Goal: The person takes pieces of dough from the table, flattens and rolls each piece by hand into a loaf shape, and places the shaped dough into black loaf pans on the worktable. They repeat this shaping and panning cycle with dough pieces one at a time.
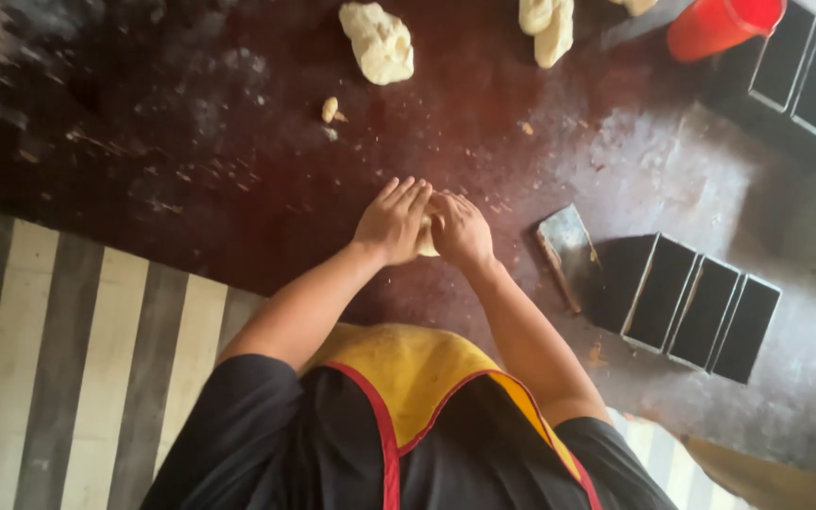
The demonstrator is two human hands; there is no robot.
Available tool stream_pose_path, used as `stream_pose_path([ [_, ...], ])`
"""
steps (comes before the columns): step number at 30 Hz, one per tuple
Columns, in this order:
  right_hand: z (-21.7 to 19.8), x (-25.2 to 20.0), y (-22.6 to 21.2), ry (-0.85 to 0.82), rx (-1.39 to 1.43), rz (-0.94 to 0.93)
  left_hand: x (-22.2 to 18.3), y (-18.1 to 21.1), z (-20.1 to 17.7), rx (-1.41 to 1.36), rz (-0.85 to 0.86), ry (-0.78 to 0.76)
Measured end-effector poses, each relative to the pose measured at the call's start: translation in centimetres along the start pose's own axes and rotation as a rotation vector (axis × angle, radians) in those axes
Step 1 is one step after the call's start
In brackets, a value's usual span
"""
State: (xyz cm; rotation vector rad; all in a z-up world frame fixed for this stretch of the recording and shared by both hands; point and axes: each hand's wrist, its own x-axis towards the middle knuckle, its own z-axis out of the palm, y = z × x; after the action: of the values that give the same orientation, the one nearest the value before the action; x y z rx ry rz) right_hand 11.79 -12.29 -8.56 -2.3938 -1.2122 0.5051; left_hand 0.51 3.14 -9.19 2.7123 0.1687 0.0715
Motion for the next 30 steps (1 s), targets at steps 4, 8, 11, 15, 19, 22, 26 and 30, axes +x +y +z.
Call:
stream_pose_path([
  [4,-0.9,-4.1,-5.6,-0.067,-0.382,-0.12,-3.4,4.3,-5.3,0.203,0.08,-0.215],
  [8,1.4,-5.2,-4.7,0.071,-0.401,-0.208,-3.8,3.7,0.5,0.359,0.059,-0.467],
  [11,1.4,-3.1,-3.6,-0.076,-0.447,-0.085,-2.3,2.5,4.0,0.487,0.058,-0.244],
  [15,-1.4,1.8,-1.7,-0.342,-0.529,-0.196,3.4,5.7,-7.3,0.481,0.015,-0.554],
  [19,-11.7,7.1,-6.9,-0.589,-0.472,0.078,8.0,2.3,-10.8,0.157,-0.056,-0.831],
  [22,-10.5,8.0,-3.9,-0.417,-0.465,0.078,10.6,-2.5,-5.9,-0.001,-0.138,-0.701],
  [26,0.1,6.1,3.6,-0.305,-0.623,-0.209,4.6,-0.5,-4.8,0.139,-0.055,-0.452],
  [30,1.6,-2.1,1.2,0.079,-0.258,-0.3,-2.5,2.7,-2.8,0.225,0.057,-0.237],
])
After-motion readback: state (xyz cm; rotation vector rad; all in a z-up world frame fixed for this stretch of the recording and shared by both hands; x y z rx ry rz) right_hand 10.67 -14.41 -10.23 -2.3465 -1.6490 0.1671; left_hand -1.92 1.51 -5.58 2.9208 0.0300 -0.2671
